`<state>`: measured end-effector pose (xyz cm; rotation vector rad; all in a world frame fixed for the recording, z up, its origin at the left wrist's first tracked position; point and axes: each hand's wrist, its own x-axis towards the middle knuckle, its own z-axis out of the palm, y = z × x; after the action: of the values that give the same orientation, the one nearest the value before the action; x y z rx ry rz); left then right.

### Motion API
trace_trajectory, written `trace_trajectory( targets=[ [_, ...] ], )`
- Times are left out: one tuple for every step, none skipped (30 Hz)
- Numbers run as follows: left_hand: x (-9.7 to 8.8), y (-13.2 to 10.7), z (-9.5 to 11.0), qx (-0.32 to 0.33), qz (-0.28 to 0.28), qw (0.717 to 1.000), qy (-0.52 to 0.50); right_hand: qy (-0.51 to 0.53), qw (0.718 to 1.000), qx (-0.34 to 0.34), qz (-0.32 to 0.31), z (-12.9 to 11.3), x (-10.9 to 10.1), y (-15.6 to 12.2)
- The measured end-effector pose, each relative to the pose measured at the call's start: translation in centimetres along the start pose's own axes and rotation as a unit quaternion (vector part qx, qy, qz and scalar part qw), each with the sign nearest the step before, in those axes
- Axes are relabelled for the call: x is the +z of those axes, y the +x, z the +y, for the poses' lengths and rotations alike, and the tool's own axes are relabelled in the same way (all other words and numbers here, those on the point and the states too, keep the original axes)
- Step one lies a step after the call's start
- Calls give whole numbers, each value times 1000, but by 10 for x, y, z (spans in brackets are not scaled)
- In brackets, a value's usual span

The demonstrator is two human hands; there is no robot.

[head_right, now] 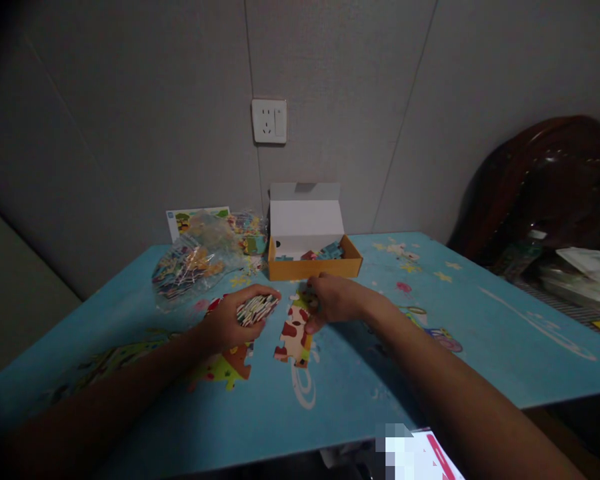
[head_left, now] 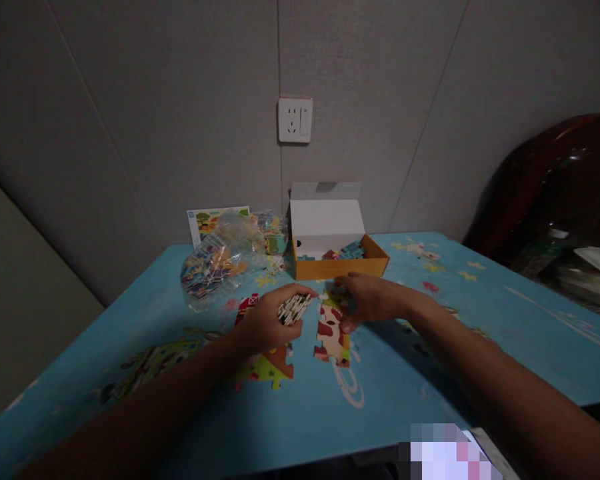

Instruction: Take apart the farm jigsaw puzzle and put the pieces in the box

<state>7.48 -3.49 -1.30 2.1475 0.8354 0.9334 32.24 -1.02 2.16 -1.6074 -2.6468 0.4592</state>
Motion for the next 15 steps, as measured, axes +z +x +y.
trace_trajectory(
  targets=[
    [0, 0, -1, -2, 4, 1000, 2, 13, 1000, 2, -8, 0, 1, 1],
    [1, 1, -1, -5, 6, 1000, 3, 25, 1000, 6, -14, -1, 1, 2],
    [1, 1, -2, -9, 7, 1000, 2, 39, 999, 11, -18, -2, 2, 3],
    [1, 0, -2, -12, 7, 1000, 0, 52, 998, 19, -20, -3, 2, 4],
    [1, 0, -1, -15, 6, 1000, -3, 66, 997, 26, -16, -4, 2, 5],
    [1, -1, 0, -17, 5, 1000, -8, 77, 996, 32, -11, -5, 3, 7],
    [1, -1, 0, -21, 6, 1000, -13, 86, 996, 37, -8, -6, 4, 8],
    [1, -1, 2, -29, 12, 999, -18, 90, 995, 43, -4, -7, 5, 10],
    [1, -1, 3, -44, 21, 998, -26, 89, 995, 48, 5, -9, 7, 12],
    [0, -1, 4, -63, 33, 997, -37, 87, 995, 49, 18, -10, 8, 14],
    [0, -1, 6, -83, 48, 994, -51, 85, 995, 47, 32, -12, 9, 16],
    [0, 0, 7, -102, 67, 990, -68, 89, 994, 44, 51, -13, 10, 17],
    [0, 1, 8, -118, 87, 986, -86, 101, 991, 39, 74, -14, 11, 18],
    [-1, 2, 8, -130, 107, 980, -102, 125, 987, 31, 98, -15, 10, 19],
    [-2, 3, 9, -142, 126, 975, -116, 160, 980, 19, 119, -15, 10, 20]
  ],
)
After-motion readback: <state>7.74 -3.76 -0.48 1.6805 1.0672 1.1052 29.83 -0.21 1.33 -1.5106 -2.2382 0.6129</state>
